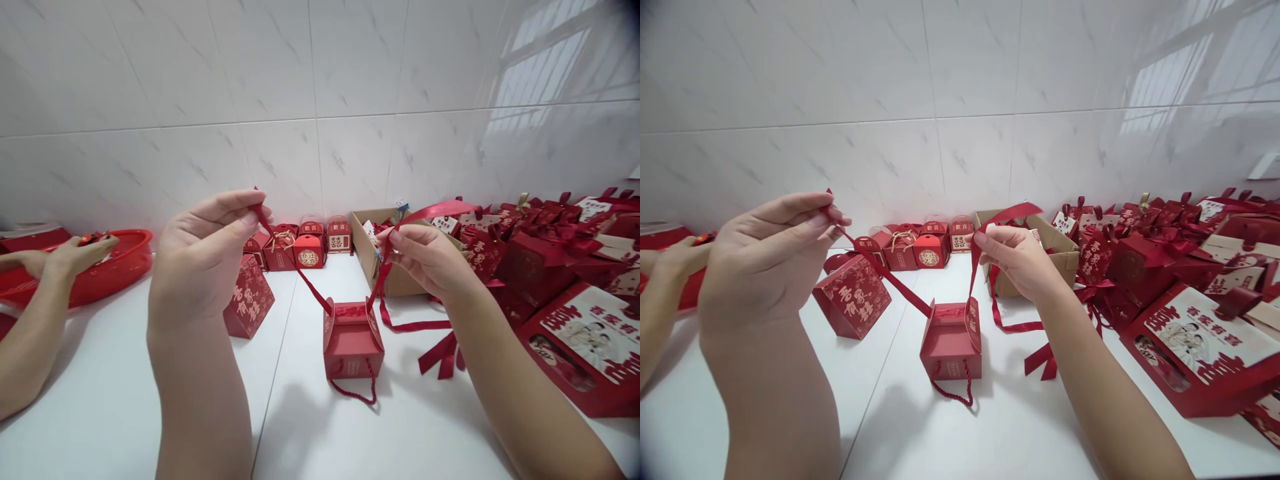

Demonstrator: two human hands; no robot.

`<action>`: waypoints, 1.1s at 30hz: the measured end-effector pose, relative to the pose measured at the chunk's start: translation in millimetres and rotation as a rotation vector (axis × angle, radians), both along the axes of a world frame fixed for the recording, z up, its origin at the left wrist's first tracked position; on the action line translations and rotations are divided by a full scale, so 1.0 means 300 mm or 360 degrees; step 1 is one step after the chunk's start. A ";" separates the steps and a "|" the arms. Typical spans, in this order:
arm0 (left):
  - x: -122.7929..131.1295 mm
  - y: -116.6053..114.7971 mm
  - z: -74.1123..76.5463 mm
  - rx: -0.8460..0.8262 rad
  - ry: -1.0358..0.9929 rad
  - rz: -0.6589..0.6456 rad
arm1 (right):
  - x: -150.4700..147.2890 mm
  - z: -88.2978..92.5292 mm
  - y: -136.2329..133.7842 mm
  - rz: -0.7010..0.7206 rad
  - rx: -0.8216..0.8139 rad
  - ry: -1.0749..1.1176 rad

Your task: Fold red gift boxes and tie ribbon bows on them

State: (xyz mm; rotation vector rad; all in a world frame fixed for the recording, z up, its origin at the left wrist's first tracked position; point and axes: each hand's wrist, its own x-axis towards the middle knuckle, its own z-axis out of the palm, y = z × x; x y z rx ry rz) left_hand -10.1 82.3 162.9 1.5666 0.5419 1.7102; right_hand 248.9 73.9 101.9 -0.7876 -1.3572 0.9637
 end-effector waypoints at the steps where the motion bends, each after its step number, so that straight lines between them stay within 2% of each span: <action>1: 0.004 0.001 -0.002 0.0010 -0.0001 -0.0003 | -0.003 0.002 -0.002 -0.0025 0.0011 0.0046; 6: 0.024 0.004 -0.014 0.0066 0.0059 -0.0053 | -0.003 0.011 -0.008 -0.0102 0.0087 0.0148; 10: 0.067 0.001 -0.029 0.0095 0.0137 0.0028 | -0.003 0.021 -0.019 -0.0114 0.0152 0.0179; 15: 0.119 0.010 -0.046 0.0170 0.0045 0.0083 | 0.006 0.028 -0.026 -0.0314 0.0224 0.0126; 19: 0.119 0.017 -0.045 0.0182 -0.0028 0.0122 | 0.018 0.038 -0.034 -0.0454 0.0265 0.0064; 24: 0.118 0.011 -0.039 0.0214 -0.0047 0.0163 | 0.013 0.051 -0.049 -0.0437 0.0261 0.0204; 28: 0.146 0.010 -0.047 0.0171 -0.0087 0.0161 | -0.012 0.044 -0.047 -0.0473 0.0242 0.0168; 33: 0.184 -0.003 -0.060 0.0182 -0.0176 -0.0003 | -0.052 0.035 -0.050 -0.0425 0.0210 0.0184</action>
